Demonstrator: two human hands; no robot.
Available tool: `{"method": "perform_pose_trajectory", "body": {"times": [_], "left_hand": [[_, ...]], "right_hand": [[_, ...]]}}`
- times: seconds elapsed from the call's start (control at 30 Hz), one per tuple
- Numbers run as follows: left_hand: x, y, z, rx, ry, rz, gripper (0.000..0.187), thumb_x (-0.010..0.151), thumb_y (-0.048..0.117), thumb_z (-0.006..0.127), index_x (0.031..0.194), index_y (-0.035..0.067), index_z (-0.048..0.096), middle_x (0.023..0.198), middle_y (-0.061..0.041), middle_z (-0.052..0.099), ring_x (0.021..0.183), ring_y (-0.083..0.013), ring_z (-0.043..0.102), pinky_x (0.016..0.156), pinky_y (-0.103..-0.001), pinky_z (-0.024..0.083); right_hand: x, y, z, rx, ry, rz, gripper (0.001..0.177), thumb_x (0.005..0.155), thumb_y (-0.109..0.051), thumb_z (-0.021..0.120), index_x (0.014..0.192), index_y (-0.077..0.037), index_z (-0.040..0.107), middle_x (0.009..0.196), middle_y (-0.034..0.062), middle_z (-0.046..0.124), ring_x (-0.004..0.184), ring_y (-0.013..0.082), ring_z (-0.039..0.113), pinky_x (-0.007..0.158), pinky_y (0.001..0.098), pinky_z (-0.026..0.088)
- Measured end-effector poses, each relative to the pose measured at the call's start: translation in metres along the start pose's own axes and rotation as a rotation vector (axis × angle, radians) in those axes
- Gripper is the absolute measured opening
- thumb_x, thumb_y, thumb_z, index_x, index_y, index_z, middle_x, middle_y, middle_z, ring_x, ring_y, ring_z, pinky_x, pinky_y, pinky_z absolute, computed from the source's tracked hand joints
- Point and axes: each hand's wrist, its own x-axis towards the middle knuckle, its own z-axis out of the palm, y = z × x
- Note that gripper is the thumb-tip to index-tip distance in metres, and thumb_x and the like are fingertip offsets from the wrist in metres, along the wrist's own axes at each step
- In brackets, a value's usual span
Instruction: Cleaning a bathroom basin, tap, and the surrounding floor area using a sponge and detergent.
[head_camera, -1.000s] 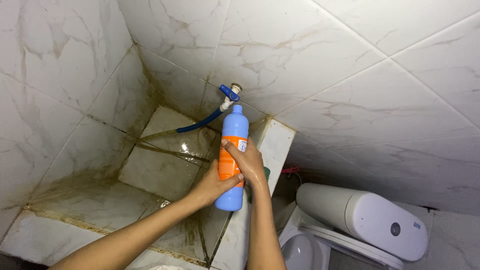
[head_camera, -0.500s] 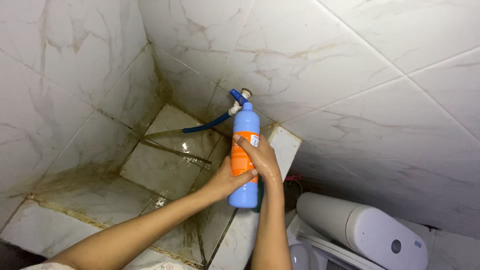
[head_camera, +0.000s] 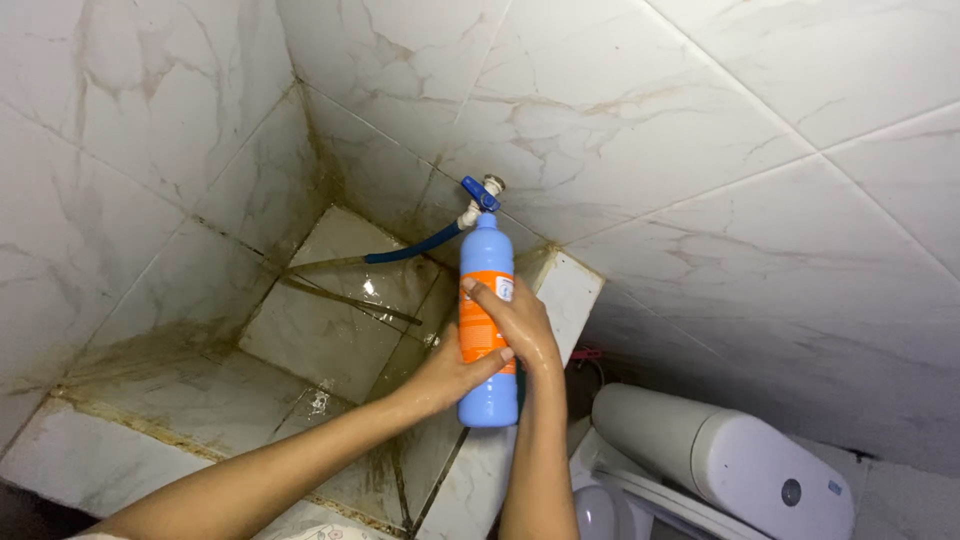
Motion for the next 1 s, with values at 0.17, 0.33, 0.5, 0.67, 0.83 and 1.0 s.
{"method": "perform_pose_trajectory", "body": {"times": [0.17, 0.33, 0.5, 0.67, 0.83, 1.0], "left_hand": [[-0.008, 0.0, -0.005, 0.102, 0.07, -0.059, 0.073, 0.083, 0.043, 0.077, 0.131, -0.001, 0.043, 0.119, -0.015, 0.065, 0.104, -0.0199, 0.071, 0.086, -0.035, 0.06], [-0.01, 0.007, -0.006, 0.07, 0.026, -0.033, 0.075, 0.083, 0.043, 0.077, 0.132, -0.001, 0.041, 0.119, -0.016, 0.065, 0.105, -0.02, 0.07, 0.087, -0.035, 0.06], [-0.01, -0.005, -0.006, 0.089, 0.031, 0.011, 0.074, 0.084, 0.042, 0.077, 0.133, -0.001, 0.041, 0.12, -0.015, 0.062, 0.108, -0.0207, 0.068, 0.089, -0.036, 0.059], [-0.018, -0.007, -0.015, 0.14, -0.02, 0.039, 0.078, 0.079, 0.035, 0.082, 0.134, 0.001, 0.04, 0.123, -0.015, 0.061, 0.11, -0.0218, 0.066, 0.091, -0.037, 0.058], [0.004, -0.006, -0.009, 0.223, -0.056, 0.124, 0.087, 0.071, 0.024, 0.086, 0.139, 0.005, 0.037, 0.126, -0.016, 0.064, 0.114, -0.0234, 0.065, 0.096, -0.038, 0.055], [0.06, -0.025, 0.013, 0.379, -0.044, 0.236, 0.08, 0.066, 0.017, 0.086, 0.132, 0.003, 0.043, 0.124, -0.019, 0.065, 0.117, -0.0286, 0.065, 0.098, -0.042, 0.053]], "right_hand": [[-0.009, -0.006, 0.005, -0.093, 0.022, 0.037, 0.064, 0.077, -0.057, 0.072, 0.113, -0.004, 0.069, 0.095, 0.0167, 0.077, 0.083, 0.0256, 0.075, 0.075, 0.0374, 0.058], [-0.018, -0.013, 0.003, -0.019, 0.033, 0.025, 0.064, 0.076, -0.058, 0.072, 0.112, -0.004, 0.071, 0.095, 0.016, 0.078, 0.083, 0.0251, 0.076, 0.075, 0.0372, 0.058], [-0.022, -0.011, 0.004, 0.001, 0.031, -0.011, 0.065, 0.076, -0.058, 0.071, 0.113, -0.005, 0.07, 0.095, 0.0154, 0.078, 0.084, 0.0256, 0.076, 0.076, 0.0375, 0.059], [-0.035, 0.01, 0.012, -0.024, 0.094, -0.041, 0.068, 0.077, -0.059, 0.073, 0.12, -0.007, 0.066, 0.1, 0.0165, 0.077, 0.09, 0.0265, 0.077, 0.08, 0.0385, 0.059], [-0.053, 0.024, 0.006, 0.142, 0.247, -0.169, 0.067, 0.078, -0.054, 0.076, 0.124, -0.009, 0.061, 0.106, 0.0153, 0.077, 0.096, 0.0266, 0.077, 0.084, 0.0387, 0.059], [-0.053, 0.03, -0.013, 0.109, 0.442, -0.211, 0.065, 0.077, -0.047, 0.082, 0.121, -0.007, 0.054, 0.11, 0.0174, 0.076, 0.102, 0.0318, 0.075, 0.088, 0.0433, 0.057]]}}
